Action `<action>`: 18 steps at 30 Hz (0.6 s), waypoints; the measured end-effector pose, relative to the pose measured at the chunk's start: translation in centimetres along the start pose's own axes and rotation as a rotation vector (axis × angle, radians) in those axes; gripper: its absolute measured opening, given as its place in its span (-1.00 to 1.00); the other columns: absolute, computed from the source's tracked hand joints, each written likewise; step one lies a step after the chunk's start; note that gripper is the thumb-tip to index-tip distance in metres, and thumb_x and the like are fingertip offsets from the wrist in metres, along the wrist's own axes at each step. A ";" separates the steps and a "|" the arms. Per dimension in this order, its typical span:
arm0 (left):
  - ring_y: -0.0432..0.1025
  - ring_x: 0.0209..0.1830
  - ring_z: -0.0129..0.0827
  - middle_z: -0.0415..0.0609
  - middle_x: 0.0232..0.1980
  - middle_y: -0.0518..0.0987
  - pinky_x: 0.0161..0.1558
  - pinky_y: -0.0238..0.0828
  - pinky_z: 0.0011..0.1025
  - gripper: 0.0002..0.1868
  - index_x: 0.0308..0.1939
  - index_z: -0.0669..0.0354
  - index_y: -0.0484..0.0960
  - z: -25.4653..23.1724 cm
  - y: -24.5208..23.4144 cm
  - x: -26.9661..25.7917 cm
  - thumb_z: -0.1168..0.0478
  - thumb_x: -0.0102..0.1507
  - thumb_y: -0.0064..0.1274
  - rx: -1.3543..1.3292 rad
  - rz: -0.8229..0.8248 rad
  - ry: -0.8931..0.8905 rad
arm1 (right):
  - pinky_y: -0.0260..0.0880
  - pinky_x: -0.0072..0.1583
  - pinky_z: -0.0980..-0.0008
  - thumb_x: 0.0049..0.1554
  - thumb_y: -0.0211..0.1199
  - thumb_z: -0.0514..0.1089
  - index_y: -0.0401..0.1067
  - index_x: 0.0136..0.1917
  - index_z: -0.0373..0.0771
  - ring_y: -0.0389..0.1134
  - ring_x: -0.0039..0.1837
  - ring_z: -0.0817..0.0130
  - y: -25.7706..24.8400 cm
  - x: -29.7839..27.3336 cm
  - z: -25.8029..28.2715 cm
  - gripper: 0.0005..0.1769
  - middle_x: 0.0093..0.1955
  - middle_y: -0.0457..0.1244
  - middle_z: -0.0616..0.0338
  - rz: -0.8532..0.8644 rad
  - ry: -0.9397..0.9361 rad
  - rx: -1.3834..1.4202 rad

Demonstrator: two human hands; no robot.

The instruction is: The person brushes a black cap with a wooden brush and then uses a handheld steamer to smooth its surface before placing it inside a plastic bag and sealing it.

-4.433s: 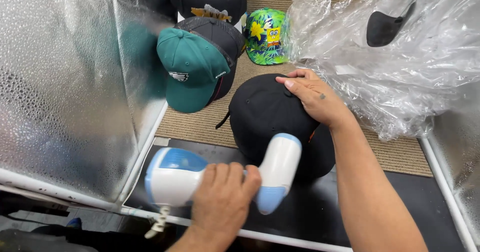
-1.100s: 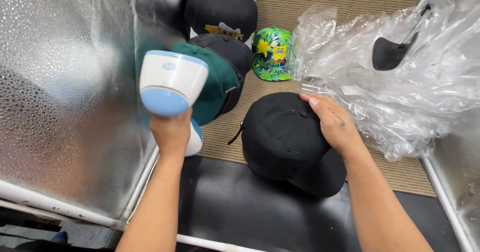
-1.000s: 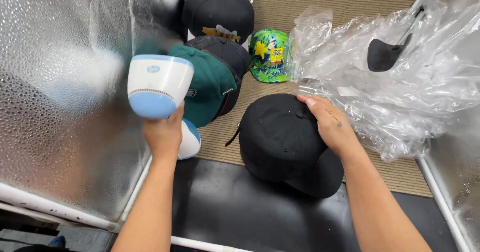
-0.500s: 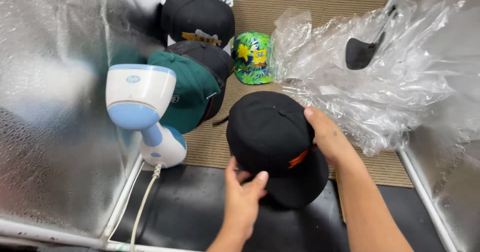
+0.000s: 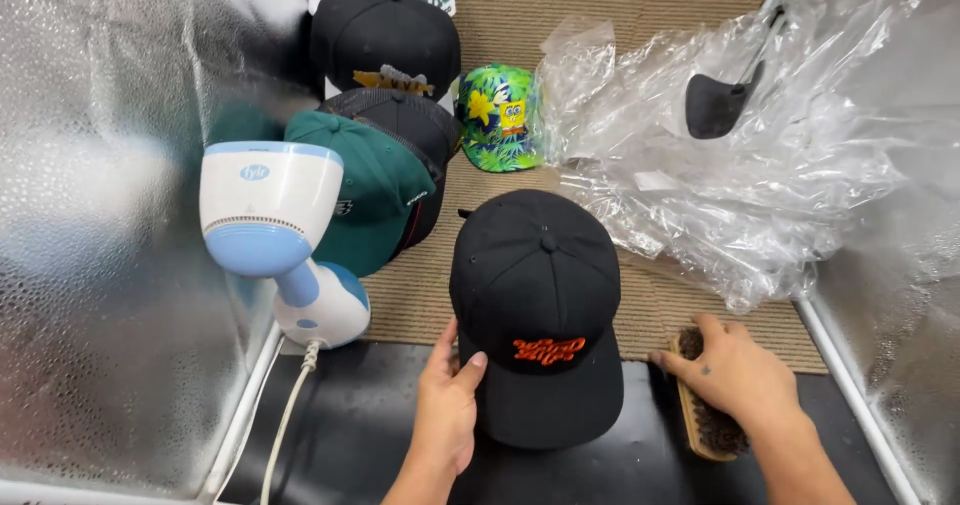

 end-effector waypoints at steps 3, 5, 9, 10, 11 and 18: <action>0.42 0.42 -0.21 0.06 0.48 0.48 0.38 0.40 -0.26 -0.24 0.58 -0.06 0.24 -0.2 0.2 -0.3 0.34 0.28 -0.03 0.026 -0.004 0.012 | 0.34 0.37 0.09 0.03 0.22 0.43 0.22 0.53 0.24 0.31 0.47 0.03 1.1 2.3 -1.9 -0.16 0.44 0.30 0.14 -0.043 -0.137 0.120; 0.15 0.57 -0.30 0.07 0.57 0.31 0.41 0.31 -0.27 -0.20 0.58 -0.12 0.23 1.1 -0.5 -0.5 0.29 0.24 0.05 0.030 -0.041 -0.010 | 0.30 0.27 0.25 0.01 0.28 0.33 0.37 0.43 0.22 0.36 0.28 0.14 -0.4 -1.2 -1.6 -0.27 0.26 0.37 0.11 -0.026 -0.092 0.329; 0.55 0.22 -0.10 -0.04 0.38 0.58 0.05 0.56 -0.02 -0.23 0.53 -0.12 0.27 0.4 0.7 -3.9 0.33 0.22 0.06 -0.052 -0.038 -0.155 | 0.24 0.12 0.28 0.01 0.42 -0.25 0.52 0.18 -0.32 0.31 0.03 0.19 -0.5 -0.9 -5.1 -0.56 0.00 0.37 -0.03 -0.159 -0.259 1.058; 0.55 0.22 -0.10 -0.04 0.38 0.58 0.05 0.56 -0.02 -0.23 0.53 -0.12 0.27 0.5 0.6 -3.9 0.33 0.22 0.06 -0.050 -0.041 -0.156 | 0.24 0.12 0.28 0.01 0.42 -0.25 0.52 0.18 -0.32 0.31 0.03 0.19 0.2 0.2 -6.4 -0.56 0.00 0.37 -0.03 -0.156 -0.258 1.059; 0.52 0.22 -0.10 0.04 0.35 0.57 0.13 0.53 -0.07 -0.27 0.50 -0.01 0.30 0.6 0.4 -3.8 0.36 0.22 0.05 -0.121 -0.074 -0.112 | 0.19 -0.12 0.37 0.08 0.33 -0.27 0.42 0.22 -0.24 0.28 -0.07 0.26 0.8 1.3 -7.7 -0.58 0.00 0.31 0.03 -0.206 -0.416 1.247; 0.51 0.23 -0.04 0.08 0.36 0.59 -0.02 0.56 0.07 -0.21 0.52 -0.12 0.26 0.4 0.4 -5.3 0.35 0.20 0.06 -0.124 -0.054 -0.125 | 0.43 0.00 0.18 0.00 0.26 -0.33 0.25 -0.28 -0.13 0.39 0.31 -0.17 1.4 2.0 -9.2 -0.79 0.35 0.32 -0.30 0.025 -0.841 1.720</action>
Point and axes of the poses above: each hand's wrist, its own x-axis towards the middle knuckle, its own y-axis out of the palm, z = x × y, the point moved 1 cm from there along x, towards the middle knuckle
